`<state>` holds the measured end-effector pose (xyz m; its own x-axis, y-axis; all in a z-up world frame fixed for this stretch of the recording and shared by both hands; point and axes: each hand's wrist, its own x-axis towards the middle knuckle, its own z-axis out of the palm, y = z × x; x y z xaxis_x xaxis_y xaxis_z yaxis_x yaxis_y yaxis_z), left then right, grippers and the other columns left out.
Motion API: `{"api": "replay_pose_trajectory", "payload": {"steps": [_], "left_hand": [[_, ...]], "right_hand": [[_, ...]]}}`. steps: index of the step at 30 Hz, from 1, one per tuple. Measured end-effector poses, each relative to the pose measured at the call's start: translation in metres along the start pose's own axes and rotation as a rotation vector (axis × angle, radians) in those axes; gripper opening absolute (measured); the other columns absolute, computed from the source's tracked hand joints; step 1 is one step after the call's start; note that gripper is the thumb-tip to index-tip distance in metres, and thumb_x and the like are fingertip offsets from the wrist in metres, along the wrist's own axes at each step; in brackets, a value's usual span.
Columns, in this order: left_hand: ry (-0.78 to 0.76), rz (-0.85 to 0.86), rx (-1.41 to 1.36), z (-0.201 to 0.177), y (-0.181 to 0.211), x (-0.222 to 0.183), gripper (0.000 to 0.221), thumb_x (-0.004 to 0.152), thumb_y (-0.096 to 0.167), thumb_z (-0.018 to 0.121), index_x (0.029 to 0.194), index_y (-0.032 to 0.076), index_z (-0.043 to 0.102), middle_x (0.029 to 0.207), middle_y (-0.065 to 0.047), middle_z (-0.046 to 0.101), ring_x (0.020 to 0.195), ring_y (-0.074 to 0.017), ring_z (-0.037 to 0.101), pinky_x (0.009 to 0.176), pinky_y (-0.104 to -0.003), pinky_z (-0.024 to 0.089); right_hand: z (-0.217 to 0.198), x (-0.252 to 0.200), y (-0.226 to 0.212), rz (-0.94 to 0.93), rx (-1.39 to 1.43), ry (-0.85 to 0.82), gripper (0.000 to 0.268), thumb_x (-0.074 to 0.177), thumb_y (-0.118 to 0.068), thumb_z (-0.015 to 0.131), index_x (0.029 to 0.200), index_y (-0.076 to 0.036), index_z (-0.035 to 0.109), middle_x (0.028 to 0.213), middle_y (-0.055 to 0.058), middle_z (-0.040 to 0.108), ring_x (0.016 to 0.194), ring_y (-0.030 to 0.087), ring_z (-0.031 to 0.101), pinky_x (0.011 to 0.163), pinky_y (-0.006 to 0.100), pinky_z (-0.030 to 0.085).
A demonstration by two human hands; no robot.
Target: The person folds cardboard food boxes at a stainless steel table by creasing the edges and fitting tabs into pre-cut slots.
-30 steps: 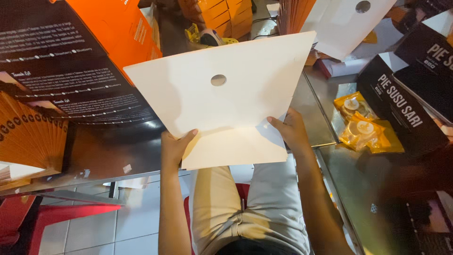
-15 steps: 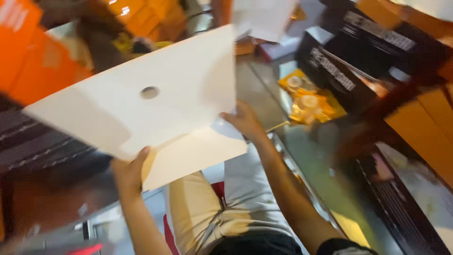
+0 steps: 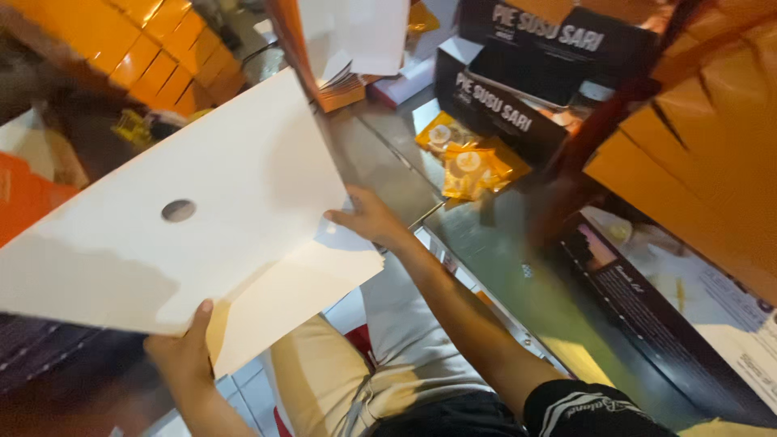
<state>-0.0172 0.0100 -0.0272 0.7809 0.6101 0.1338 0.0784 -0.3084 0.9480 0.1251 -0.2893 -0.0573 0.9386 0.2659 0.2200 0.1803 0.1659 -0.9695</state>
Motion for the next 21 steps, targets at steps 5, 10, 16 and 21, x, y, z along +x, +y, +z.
{"api": "replay_pose_trajectory", "payload": {"steps": [5,10,16,21], "left_hand": [[-0.002,0.068,0.064,0.001,-0.01,0.001,0.036,0.084,0.013,0.078,0.114,-0.004,0.067,0.115,-0.014,0.067,0.097,-0.0154,0.062,0.083,-0.034,0.052],[0.044,-0.027,0.101,0.0,-0.001,-0.003,0.035,0.083,0.014,0.08,0.11,-0.005,0.068,0.112,-0.012,0.068,0.093,-0.013,0.062,0.08,-0.033,0.051],[0.031,0.006,0.012,0.001,-0.008,-0.002,0.033,0.083,0.012,0.078,0.113,0.001,0.067,0.114,-0.008,0.068,0.093,-0.0112,0.061,0.082,-0.03,0.052],[-0.001,0.036,0.035,-0.002,0.001,-0.005,0.033,0.084,0.014,0.078,0.11,-0.003,0.068,0.112,-0.011,0.068,0.096,-0.0129,0.062,0.084,-0.031,0.051]], "right_hand": [[-0.002,-0.002,0.003,-0.042,0.023,-0.027,0.029,0.088,-0.02,0.069,0.113,-0.007,0.064,0.109,0.002,0.067,0.097,0.009,0.06,0.084,0.029,0.05],[0.002,-0.009,-0.025,0.041,-0.01,-0.019,0.023,0.088,-0.016,0.066,0.109,-0.007,0.066,0.107,0.001,0.069,0.098,0.01,0.062,0.085,0.027,0.051],[0.0,-0.005,-0.009,0.008,0.023,-0.074,0.018,0.091,-0.015,0.065,0.109,-0.008,0.064,0.101,0.001,0.068,0.083,0.008,0.063,0.067,0.024,0.053],[0.005,-0.011,-0.026,0.098,0.122,-0.021,0.031,0.089,-0.013,0.065,0.118,-0.002,0.063,0.117,0.008,0.068,0.103,0.015,0.065,0.089,0.031,0.055]]}}
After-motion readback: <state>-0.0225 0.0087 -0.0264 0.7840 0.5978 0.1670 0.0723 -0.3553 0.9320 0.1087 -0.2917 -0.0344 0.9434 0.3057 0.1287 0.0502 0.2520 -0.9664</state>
